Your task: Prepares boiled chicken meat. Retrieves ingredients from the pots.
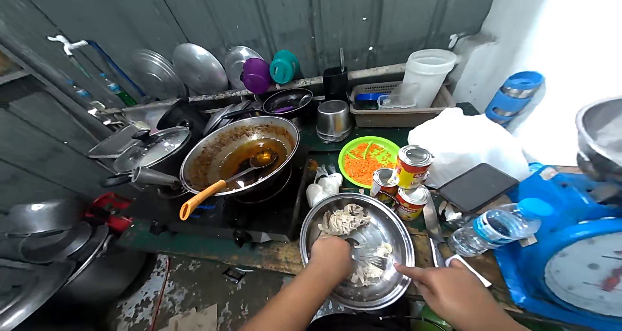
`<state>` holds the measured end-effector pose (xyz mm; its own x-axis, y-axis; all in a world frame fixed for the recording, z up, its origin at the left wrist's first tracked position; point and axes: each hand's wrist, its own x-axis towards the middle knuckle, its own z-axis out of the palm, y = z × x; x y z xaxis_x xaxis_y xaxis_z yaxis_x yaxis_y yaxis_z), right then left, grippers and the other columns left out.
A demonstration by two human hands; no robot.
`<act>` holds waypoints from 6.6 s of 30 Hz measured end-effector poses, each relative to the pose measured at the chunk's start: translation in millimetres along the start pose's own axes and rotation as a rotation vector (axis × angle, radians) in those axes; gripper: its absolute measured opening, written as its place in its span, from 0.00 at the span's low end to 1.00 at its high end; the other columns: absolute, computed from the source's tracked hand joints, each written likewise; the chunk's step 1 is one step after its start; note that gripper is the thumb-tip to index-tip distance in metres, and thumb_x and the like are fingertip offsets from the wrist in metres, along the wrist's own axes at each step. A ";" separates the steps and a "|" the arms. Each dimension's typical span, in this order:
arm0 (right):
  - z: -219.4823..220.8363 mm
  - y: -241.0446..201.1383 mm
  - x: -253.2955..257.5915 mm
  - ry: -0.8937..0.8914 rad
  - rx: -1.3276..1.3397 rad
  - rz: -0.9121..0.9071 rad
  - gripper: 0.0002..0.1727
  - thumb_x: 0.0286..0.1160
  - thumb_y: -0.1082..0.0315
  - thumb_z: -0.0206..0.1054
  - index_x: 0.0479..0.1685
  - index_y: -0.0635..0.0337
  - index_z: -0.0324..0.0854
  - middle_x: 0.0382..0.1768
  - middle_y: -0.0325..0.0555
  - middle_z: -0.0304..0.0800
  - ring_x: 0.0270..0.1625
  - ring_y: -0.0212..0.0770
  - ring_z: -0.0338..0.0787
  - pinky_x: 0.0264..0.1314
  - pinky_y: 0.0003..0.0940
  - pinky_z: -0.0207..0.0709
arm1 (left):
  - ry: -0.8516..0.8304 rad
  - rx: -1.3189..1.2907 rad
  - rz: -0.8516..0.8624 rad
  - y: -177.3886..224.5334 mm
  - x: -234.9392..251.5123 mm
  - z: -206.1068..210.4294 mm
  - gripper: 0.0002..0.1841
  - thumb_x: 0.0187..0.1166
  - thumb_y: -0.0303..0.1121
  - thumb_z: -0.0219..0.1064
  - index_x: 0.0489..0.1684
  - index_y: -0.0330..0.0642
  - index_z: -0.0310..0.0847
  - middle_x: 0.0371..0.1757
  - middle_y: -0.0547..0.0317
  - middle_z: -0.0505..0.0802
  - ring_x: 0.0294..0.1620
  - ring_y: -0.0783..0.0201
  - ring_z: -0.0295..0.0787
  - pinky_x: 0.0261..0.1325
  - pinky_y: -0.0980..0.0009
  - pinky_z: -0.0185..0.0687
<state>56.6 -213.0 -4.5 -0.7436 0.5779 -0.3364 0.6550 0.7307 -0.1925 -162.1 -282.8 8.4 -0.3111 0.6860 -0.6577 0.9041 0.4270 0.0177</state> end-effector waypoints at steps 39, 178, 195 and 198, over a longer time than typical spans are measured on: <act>-3.3 -58.1 54.3 -0.474 0.088 0.012 0.27 0.85 0.64 0.55 0.82 0.34 0.77 0.72 0.55 0.87 0.76 0.63 0.83 0.74 0.72 0.72 | 0.026 -0.128 0.102 -51.7 -17.2 33.6 0.21 0.82 0.39 0.64 0.73 0.51 0.82 0.65 0.43 0.91 0.68 0.37 0.87 0.62 0.28 0.78; -20.1 -40.5 39.7 -0.265 -0.001 0.113 0.29 0.86 0.63 0.52 0.85 0.28 0.73 0.63 0.55 0.93 0.70 0.61 0.87 0.80 0.66 0.65 | -0.014 -0.007 -0.169 -24.7 11.2 -4.5 0.17 0.85 0.41 0.60 0.55 0.36 0.87 0.65 0.38 0.90 0.67 0.37 0.87 0.60 0.33 0.82; -28.7 -49.8 21.6 -0.296 0.023 0.176 0.29 0.84 0.63 0.55 0.82 0.25 0.76 0.64 0.53 0.93 0.69 0.61 0.89 0.74 0.68 0.70 | 0.012 0.020 -0.016 -71.1 -15.7 -27.7 0.17 0.89 0.38 0.55 0.69 0.48 0.82 0.67 0.43 0.90 0.71 0.38 0.85 0.64 0.31 0.78; -20.3 -48.8 38.3 -0.261 0.006 0.187 0.30 0.85 0.64 0.53 0.85 0.26 0.74 0.63 0.54 0.93 0.69 0.61 0.88 0.77 0.66 0.68 | 0.053 0.004 0.027 -75.3 -12.9 -20.4 0.17 0.90 0.38 0.54 0.70 0.50 0.82 0.65 0.44 0.91 0.71 0.39 0.86 0.65 0.31 0.78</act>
<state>-6.6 -219.1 10.7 -0.5512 0.5882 -0.5917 0.7782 0.6182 -0.1104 -232.2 -311.8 30.9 -0.3020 0.7273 -0.6163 0.9134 0.4058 0.0313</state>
